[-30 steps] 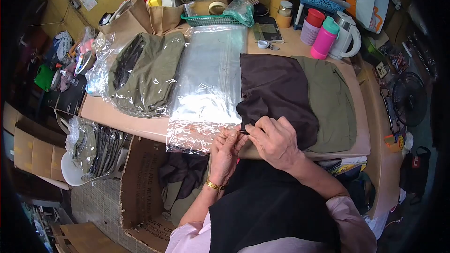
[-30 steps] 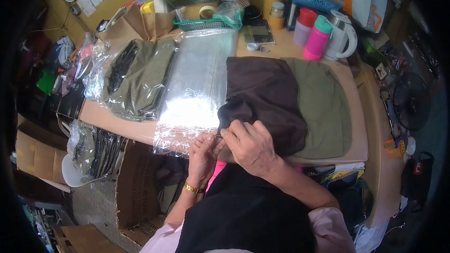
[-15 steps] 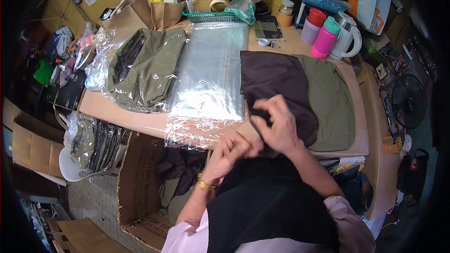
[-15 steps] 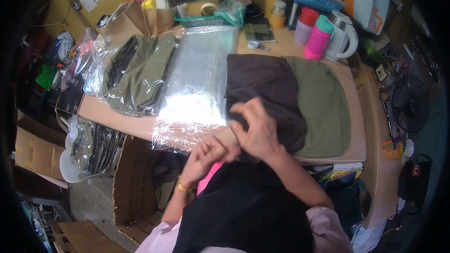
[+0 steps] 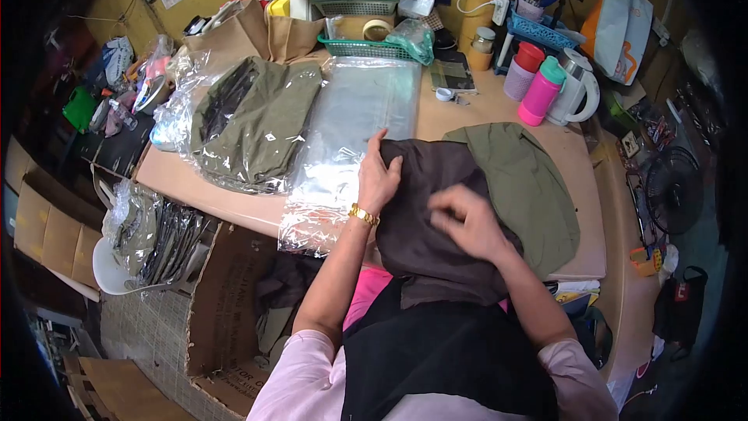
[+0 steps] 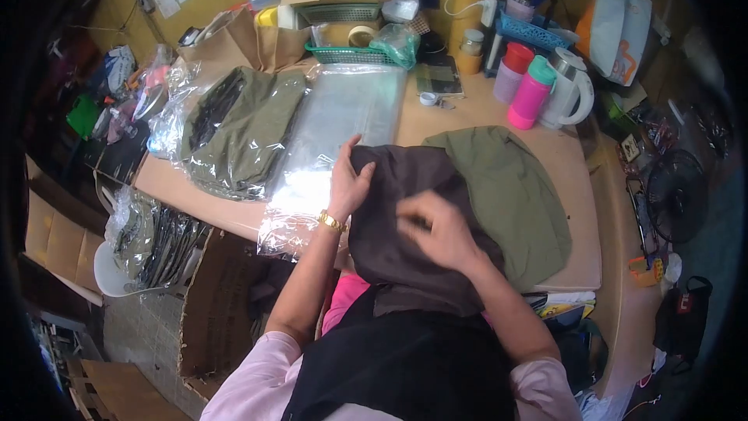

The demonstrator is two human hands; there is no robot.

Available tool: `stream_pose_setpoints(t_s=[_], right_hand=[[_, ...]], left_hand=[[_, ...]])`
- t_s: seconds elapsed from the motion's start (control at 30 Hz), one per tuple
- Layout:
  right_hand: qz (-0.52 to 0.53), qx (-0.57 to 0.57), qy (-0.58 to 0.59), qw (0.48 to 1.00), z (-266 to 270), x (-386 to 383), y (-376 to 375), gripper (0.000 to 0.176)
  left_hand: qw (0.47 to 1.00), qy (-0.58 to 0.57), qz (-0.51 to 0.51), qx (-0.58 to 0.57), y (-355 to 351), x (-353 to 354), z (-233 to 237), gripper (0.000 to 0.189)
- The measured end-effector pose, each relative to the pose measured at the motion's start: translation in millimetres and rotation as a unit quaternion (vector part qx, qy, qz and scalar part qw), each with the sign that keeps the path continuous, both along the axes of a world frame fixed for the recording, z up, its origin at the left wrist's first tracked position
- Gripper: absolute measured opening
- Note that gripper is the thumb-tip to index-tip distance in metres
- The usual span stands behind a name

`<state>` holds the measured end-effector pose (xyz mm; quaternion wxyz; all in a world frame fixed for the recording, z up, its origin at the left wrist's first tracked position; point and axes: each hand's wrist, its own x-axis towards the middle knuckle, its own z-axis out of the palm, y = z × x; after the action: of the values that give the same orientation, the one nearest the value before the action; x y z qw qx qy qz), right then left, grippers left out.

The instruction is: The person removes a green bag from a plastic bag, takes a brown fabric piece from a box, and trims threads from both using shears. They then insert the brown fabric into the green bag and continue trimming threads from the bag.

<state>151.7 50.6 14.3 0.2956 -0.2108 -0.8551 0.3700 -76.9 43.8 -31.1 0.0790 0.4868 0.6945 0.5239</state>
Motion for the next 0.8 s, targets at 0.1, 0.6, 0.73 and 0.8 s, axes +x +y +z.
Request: stream_pose_setpoints(t_s=[0.1, 0.6, 0.73, 0.8], right_hand=[[-0.131, -0.114, 0.211, 0.962, 29.7, -40.5, 38.4, 0.038], [-0.159, -0.232, 0.370, 0.885, 57.6, -9.2, 144.5, 0.013], [-0.131, -0.260, 0.359, 0.887, 59.7, -26.3, 138.0, 0.016], [-0.119, -0.278, 0.359, 0.883, 59.6, -34.2, 146.5, 0.019]], left_hand=[[0.972, -0.041, -0.212, 0.087, -18.6, 29.7, 42.8, 0.051], [1.000, -0.002, 0.022, -0.015, -95.1, -54.3, 14.6, 0.025], [0.980, 0.178, -0.061, 0.070, -25.8, -28.3, 20.4, 0.025], [0.943, 0.305, -0.067, -0.116, -4.1, -22.4, 1.9, 0.042]])
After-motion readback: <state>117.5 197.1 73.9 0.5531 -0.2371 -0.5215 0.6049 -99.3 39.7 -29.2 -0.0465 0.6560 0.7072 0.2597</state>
